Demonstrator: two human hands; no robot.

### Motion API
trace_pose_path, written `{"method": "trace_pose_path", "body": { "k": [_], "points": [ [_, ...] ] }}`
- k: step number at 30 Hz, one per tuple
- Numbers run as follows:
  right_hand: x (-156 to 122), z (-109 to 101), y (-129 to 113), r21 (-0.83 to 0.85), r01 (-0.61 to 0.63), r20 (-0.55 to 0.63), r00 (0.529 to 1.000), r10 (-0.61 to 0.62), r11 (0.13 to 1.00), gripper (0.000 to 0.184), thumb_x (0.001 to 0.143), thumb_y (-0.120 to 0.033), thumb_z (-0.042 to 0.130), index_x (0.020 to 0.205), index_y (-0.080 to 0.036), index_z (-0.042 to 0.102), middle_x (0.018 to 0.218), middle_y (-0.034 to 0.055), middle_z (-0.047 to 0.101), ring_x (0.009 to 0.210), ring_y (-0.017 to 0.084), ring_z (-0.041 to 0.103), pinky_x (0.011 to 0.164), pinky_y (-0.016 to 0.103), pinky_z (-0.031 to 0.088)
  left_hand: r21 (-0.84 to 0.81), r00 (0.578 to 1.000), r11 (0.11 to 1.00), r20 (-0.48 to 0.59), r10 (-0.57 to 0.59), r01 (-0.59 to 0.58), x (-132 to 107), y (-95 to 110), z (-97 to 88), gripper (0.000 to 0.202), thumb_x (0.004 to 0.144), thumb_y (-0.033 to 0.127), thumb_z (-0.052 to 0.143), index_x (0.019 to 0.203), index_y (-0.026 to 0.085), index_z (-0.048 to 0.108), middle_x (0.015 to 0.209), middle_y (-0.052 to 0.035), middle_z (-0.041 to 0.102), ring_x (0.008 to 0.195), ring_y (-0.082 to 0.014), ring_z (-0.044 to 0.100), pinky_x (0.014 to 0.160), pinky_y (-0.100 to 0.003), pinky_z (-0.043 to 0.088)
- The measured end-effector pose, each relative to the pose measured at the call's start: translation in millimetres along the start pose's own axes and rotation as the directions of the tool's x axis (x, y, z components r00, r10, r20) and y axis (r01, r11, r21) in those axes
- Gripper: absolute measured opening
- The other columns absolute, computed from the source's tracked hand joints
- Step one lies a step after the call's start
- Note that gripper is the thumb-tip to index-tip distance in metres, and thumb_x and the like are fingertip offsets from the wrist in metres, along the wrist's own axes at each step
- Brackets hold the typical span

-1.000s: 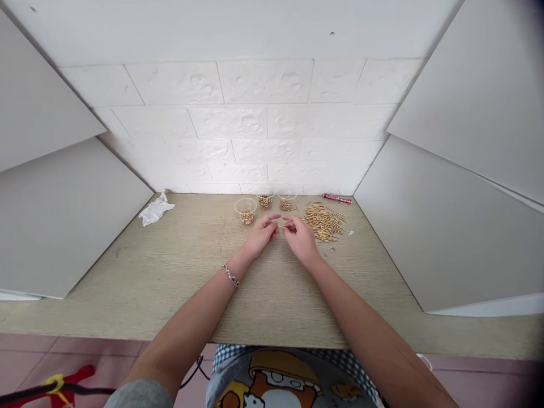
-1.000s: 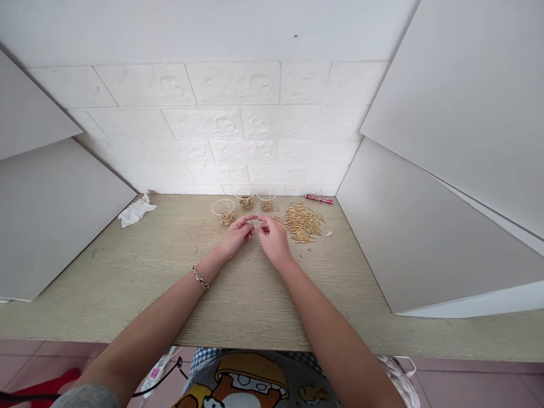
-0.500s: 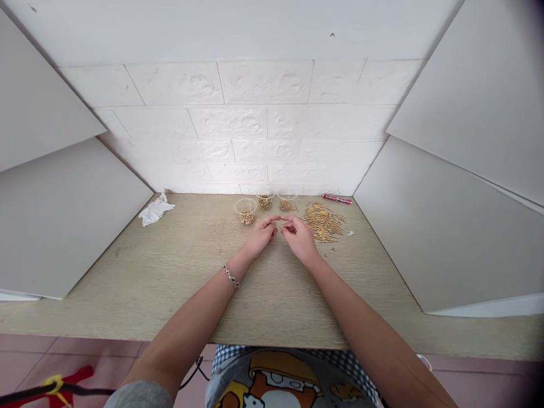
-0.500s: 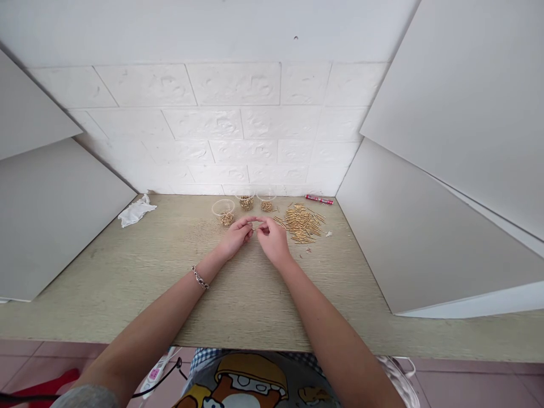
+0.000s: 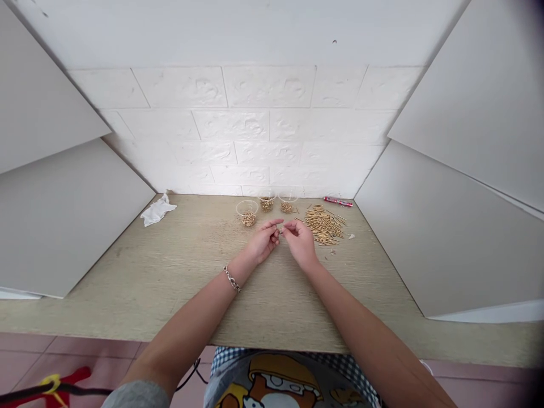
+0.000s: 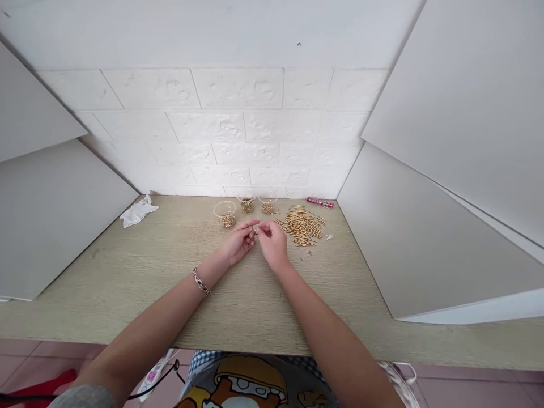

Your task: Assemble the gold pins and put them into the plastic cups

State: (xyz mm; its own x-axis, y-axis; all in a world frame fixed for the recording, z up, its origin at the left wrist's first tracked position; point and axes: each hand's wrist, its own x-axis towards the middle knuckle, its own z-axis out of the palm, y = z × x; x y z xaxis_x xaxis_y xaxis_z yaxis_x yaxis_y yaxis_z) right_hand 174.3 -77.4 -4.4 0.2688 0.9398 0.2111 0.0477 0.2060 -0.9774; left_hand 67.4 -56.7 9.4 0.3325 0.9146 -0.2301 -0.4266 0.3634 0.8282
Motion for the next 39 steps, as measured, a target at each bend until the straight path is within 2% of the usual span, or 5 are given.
{"method": "trace_pose_path", "body": {
  "k": [8,14,25,35,39],
  "points": [
    [-5.3,-0.3,-8.2,-0.253,0.165,-0.022,0.984,-0.176,0.953,0.008,0.070,-0.021,0.049,0.073,-0.020,0.056,0.073,0.0017,0.062,0.067,0.016,0.056,0.067,0.030,0.045,-0.003,0.995,0.997,-0.064,0.081,-0.081,-0.6,-6.0,3.8,0.024,0.069,0.009,0.050,0.092,0.013,0.057,0.053,0.0050,0.043,0.046,-0.0031,0.036,0.048,-0.016,0.028],
    [-3.0,-5.2,-9.9,-0.349,0.280,0.067,0.959,-0.274,0.894,0.010,0.070,-0.018,0.046,0.069,-0.021,0.055,0.069,0.0009,0.059,0.063,0.014,0.054,0.063,0.028,0.043,0.215,0.973,0.957,-0.079,0.215,-0.194,1.4,-7.8,2.9,0.022,0.072,0.016,0.050,0.093,0.014,0.057,0.052,0.0050,0.042,0.046,-0.0048,0.036,0.048,-0.019,0.028],
    [2.7,-6.1,-6.2,-0.059,0.021,0.032,0.999,-0.019,0.998,0.005,0.064,-0.021,0.055,0.066,-0.018,0.052,0.062,-0.0014,0.055,0.057,0.013,0.052,0.057,0.026,0.042,0.172,0.979,0.967,-0.041,0.198,-0.188,-2.4,-4.5,3.8,0.024,0.069,0.017,0.050,0.092,0.013,0.059,0.053,0.0045,0.045,0.048,-0.0048,0.037,0.049,-0.019,0.028],
    [-4.0,-4.0,-11.1,-0.300,0.183,-0.014,0.981,-0.196,0.936,0.006,0.066,-0.020,0.051,0.062,-0.019,0.055,0.062,-0.0002,0.058,0.059,0.014,0.052,0.061,0.028,0.041,0.276,0.960,0.931,-0.077,0.268,-0.238,-3.8,-3.9,6.0,0.023,0.072,0.017,0.047,0.090,0.012,0.060,0.052,0.0045,0.043,0.048,-0.0051,0.037,0.049,-0.019,0.029],
    [0.1,-9.2,-12.2,-0.262,0.139,0.043,0.990,-0.132,0.955,0.005,0.065,-0.021,0.053,0.060,-0.019,0.054,0.060,-0.0006,0.057,0.058,0.014,0.052,0.059,0.028,0.040,0.373,0.964,0.895,-0.012,0.267,-0.244,-3.2,0.9,4.3,0.021,0.074,0.018,0.047,0.087,0.012,0.061,0.050,0.0043,0.043,0.048,-0.0059,0.038,0.049,-0.020,0.029]
  ]
}}
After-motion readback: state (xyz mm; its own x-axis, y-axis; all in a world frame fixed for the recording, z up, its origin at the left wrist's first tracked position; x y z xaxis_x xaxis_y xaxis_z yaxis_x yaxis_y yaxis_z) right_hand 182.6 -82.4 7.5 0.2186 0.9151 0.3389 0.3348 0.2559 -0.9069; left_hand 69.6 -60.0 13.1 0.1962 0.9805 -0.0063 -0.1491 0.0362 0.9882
